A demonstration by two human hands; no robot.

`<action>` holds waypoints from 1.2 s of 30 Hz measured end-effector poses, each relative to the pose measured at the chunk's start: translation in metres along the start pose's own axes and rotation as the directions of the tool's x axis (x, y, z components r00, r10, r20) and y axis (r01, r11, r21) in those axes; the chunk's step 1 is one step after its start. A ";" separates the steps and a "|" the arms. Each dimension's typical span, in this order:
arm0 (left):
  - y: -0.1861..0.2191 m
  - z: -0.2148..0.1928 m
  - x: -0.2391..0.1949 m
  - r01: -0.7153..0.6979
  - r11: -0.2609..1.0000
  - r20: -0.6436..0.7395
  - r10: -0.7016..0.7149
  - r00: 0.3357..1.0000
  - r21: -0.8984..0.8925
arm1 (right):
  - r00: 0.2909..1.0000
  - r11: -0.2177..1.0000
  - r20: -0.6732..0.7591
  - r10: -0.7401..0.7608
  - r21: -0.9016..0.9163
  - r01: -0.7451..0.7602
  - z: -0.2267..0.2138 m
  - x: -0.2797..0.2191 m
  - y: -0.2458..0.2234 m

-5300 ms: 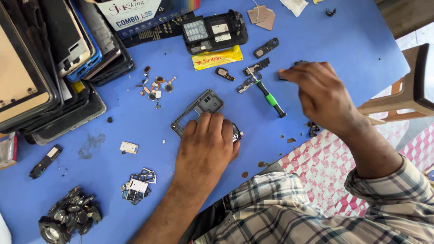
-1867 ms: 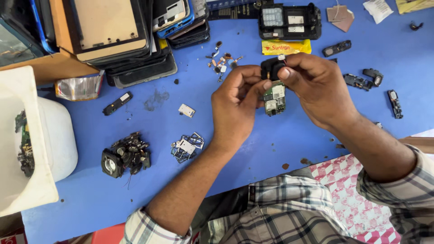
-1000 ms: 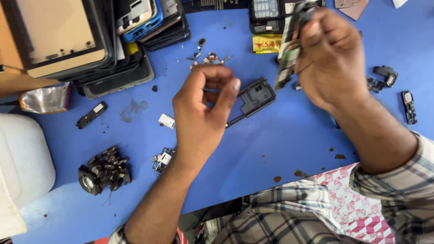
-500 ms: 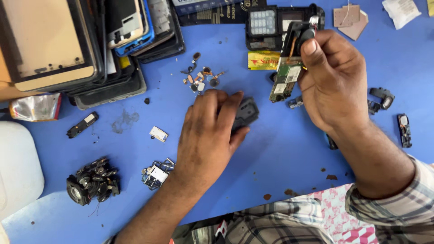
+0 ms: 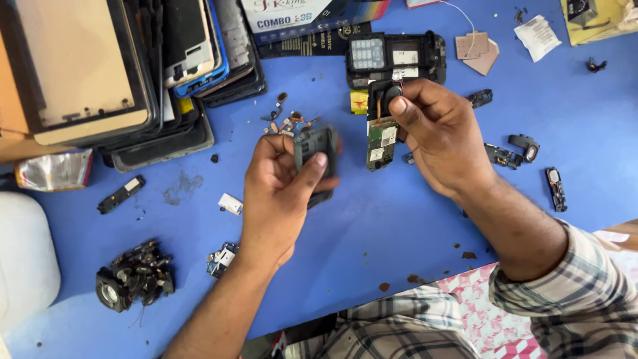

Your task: The person assembles a small electronic device by hand, inserting a circuit board into a housing, attaching a screen, and closing the casing. The person handles the device and its components on a cluttered blue workbench.

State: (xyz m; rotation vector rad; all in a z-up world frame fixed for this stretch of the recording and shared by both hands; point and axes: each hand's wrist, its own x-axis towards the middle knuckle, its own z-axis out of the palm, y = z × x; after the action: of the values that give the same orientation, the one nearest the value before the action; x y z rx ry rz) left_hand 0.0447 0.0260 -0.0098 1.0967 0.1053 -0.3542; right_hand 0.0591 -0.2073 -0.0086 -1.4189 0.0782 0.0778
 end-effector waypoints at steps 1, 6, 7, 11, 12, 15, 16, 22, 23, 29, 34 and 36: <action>-0.002 0.002 0.000 -0.002 0.999 0.023 0.003 1.000 -0.047 | 1.000 1.000 -0.014 0.011 -0.012 -0.012 0.000 -0.001 0.001; -0.005 0.007 0.000 0.032 0.974 0.134 -0.002 0.991 -0.224 | 0.999 0.999 -0.009 0.034 -0.041 -0.035 0.002 -0.006 0.006; -0.004 0.007 0.000 0.031 0.974 0.148 0.003 0.989 -0.226 | 1.000 0.999 0.001 0.017 -0.041 -0.017 0.002 -0.006 0.006; 0.000 0.008 -0.003 0.023 0.980 0.217 0.021 0.976 -0.198 | 0.999 0.999 0.039 -0.036 -0.013 0.036 0.005 -0.008 0.008; 0.000 0.007 -0.004 0.017 0.984 0.233 0.026 0.972 -0.180 | 0.998 0.999 0.050 -0.044 0.004 0.044 0.006 -0.008 0.008; 0.001 0.006 -0.005 0.001 0.992 0.256 0.032 0.966 -0.126 | 0.999 0.999 0.035 -0.035 -0.038 0.036 0.009 -0.010 0.005; -0.001 0.007 -0.006 -0.014 0.992 0.262 0.047 0.964 -0.127 | 0.997 0.994 0.048 -0.053 -0.090 0.058 0.010 -0.011 0.005; -0.003 0.011 -0.009 -0.072 0.995 0.195 0.058 0.979 0.063 | 0.984 0.920 0.090 -0.155 -0.349 0.177 0.017 -0.015 0.004; -0.004 0.013 -0.010 -0.098 0.994 0.195 0.086 0.977 0.053 | 0.984 0.921 0.082 -0.156 -0.349 0.175 0.018 -0.017 0.005; -0.005 0.018 -0.016 -0.339 0.847 0.158 0.300 0.941 0.409 | 0.971 0.842 0.043 -0.237 -0.489 0.227 0.025 -0.023 0.007; -0.007 0.021 -0.020 -0.483 0.611 0.172 0.496 0.851 0.628 | 0.878 0.658 0.123 -0.462 -0.617 0.433 0.035 -0.031 0.001; -0.008 0.022 -0.022 -0.475 0.604 0.158 0.501 0.851 0.641 | 0.888 0.687 0.088 -0.452 -0.601 0.409 0.039 -0.036 0.001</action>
State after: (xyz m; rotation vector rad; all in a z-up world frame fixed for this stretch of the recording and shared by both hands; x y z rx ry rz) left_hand 0.0194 0.0081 -0.0012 1.7890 -0.3225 0.1629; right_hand 0.0234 -0.1688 0.0002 -2.0571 -0.2563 -0.3759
